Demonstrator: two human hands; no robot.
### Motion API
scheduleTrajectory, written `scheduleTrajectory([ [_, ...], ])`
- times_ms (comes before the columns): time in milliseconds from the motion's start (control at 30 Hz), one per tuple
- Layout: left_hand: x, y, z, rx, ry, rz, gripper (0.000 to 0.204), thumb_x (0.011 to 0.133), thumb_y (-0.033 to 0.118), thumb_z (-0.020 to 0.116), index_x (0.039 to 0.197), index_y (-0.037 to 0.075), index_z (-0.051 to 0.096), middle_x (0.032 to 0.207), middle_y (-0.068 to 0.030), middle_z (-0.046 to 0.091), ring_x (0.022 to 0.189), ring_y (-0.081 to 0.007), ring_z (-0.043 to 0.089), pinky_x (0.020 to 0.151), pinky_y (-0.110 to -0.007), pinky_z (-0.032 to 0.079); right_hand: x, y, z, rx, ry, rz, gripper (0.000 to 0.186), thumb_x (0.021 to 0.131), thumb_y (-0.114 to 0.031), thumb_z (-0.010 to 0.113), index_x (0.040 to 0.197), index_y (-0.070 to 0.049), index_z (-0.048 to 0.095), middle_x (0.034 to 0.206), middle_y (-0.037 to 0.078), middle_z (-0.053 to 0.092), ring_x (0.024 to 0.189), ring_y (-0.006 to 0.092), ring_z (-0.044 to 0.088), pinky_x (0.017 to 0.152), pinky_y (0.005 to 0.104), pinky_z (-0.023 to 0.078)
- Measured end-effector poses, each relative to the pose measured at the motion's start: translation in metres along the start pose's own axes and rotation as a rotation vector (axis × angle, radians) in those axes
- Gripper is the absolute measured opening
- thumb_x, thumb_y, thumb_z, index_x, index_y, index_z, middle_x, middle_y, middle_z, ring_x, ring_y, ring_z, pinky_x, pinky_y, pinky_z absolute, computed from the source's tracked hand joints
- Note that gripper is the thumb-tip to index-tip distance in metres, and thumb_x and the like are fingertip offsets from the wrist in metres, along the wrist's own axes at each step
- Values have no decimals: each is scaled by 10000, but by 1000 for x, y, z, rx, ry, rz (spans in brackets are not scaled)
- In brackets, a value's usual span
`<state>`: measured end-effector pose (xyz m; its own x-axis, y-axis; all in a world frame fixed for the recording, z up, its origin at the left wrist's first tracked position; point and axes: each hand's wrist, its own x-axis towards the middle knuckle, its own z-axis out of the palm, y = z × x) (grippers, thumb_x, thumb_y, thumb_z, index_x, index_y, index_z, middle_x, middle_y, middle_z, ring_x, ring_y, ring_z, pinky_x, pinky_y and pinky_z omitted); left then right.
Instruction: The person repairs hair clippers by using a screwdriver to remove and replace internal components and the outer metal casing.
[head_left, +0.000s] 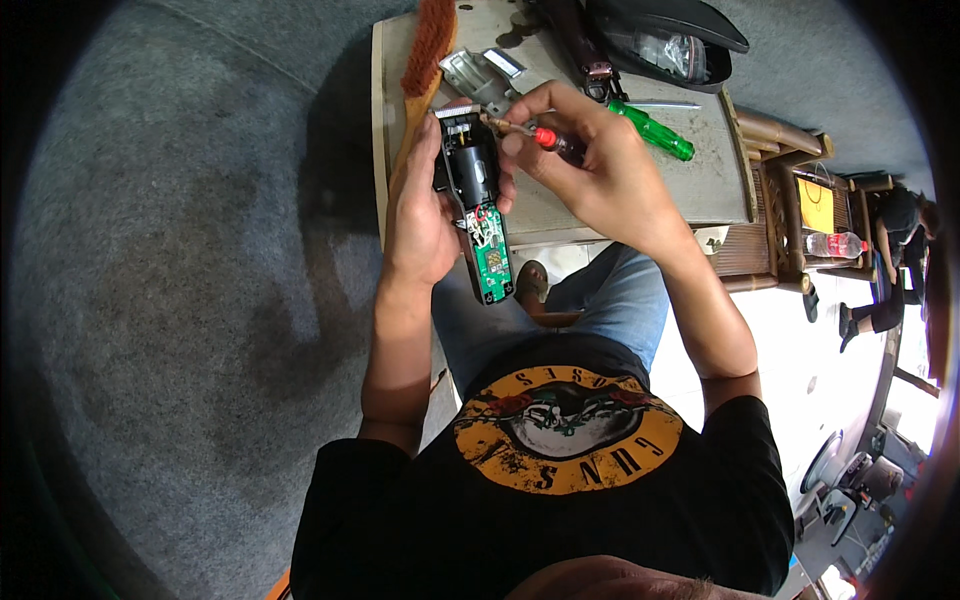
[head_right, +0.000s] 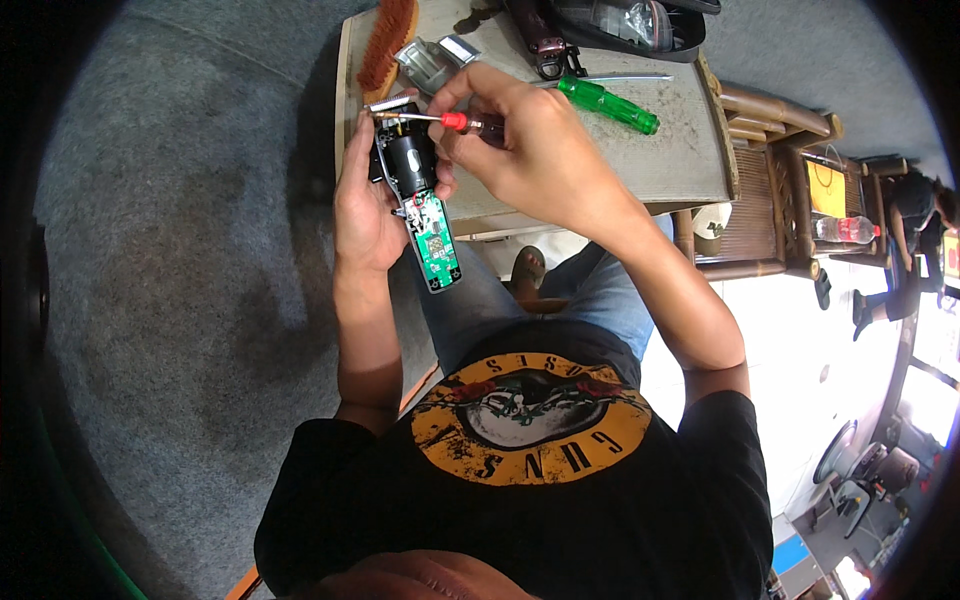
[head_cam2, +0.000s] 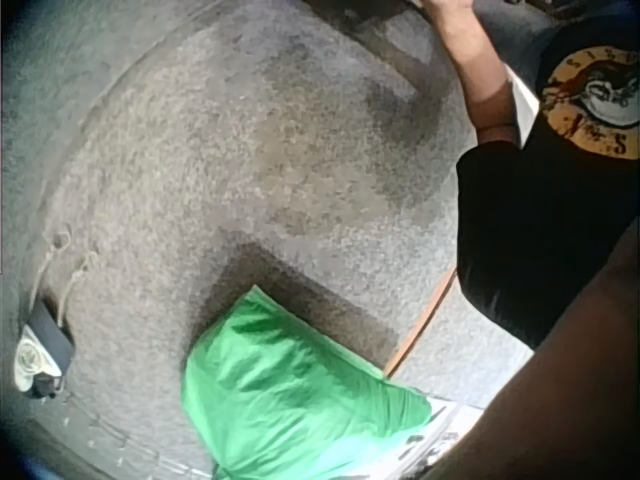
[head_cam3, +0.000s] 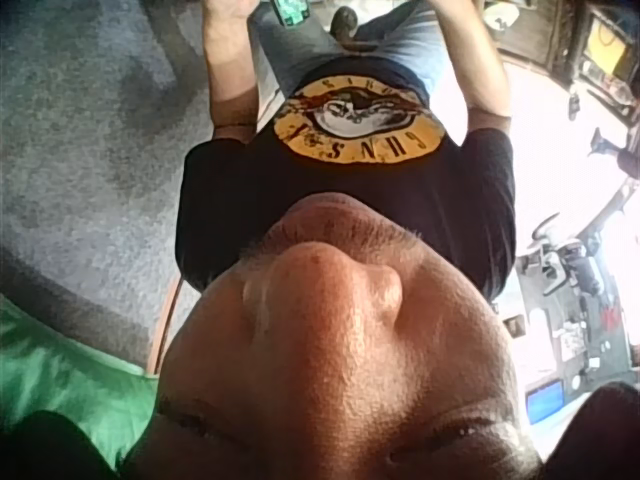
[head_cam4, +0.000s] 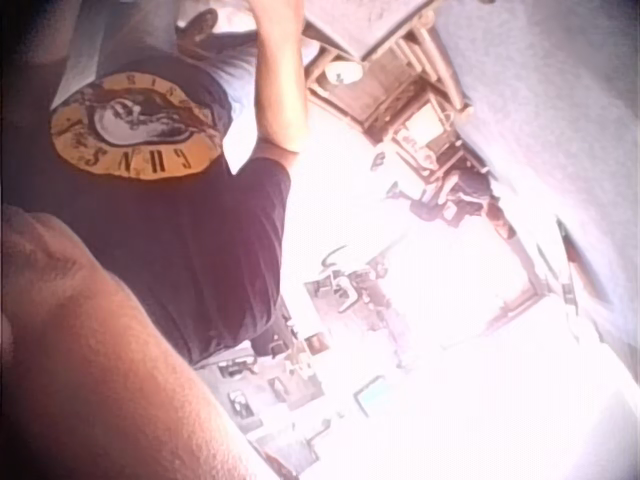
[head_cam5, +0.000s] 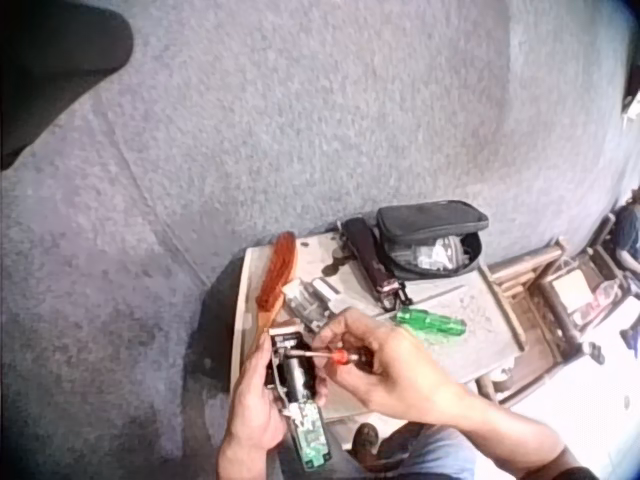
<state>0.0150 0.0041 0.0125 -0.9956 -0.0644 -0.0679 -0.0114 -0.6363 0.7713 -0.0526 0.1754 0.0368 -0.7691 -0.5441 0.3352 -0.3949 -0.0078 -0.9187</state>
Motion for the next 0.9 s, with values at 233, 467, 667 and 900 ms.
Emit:
scheduleTrajectory([
  [233,2,0,-4,-99,-43,-63,478,1107,465,360,1326,70,518,931,-161,681,744,-223,671,634,-349,558,-28,-16,-16,-317,13,-117,170,946,-90,660,1085,-16,598,740,127,689,642,231,710,566,341,504],
  [467,3,2,-8,-111,-58,-71,479,1105,475,360,1358,96,510,963,-164,678,753,-224,679,645,-353,570,-40,-56,-32,-531,-169,-76,150,836,0,670,982,26,652,902,119,742,789,239,764,683,318,588],
  [667,3,2,-5,18,-52,-40,507,1100,504,337,1215,70,573,941,-120,700,770,-186,711,672,-323,614,-45,-48,-26,-609,-138,-115,168,808,-18,697,974,-13,670,862,108,744,735,255,750,632,329,581],
  [900,2,0,-4,31,-22,-13,529,1102,508,326,1143,62,608,935,-104,714,764,-180,710,663,-320,611,-45,-47,-23,-635,-129,-116,159,807,-25,708,960,-34,667,807,87,735,678,238,734,595,343,562],
])
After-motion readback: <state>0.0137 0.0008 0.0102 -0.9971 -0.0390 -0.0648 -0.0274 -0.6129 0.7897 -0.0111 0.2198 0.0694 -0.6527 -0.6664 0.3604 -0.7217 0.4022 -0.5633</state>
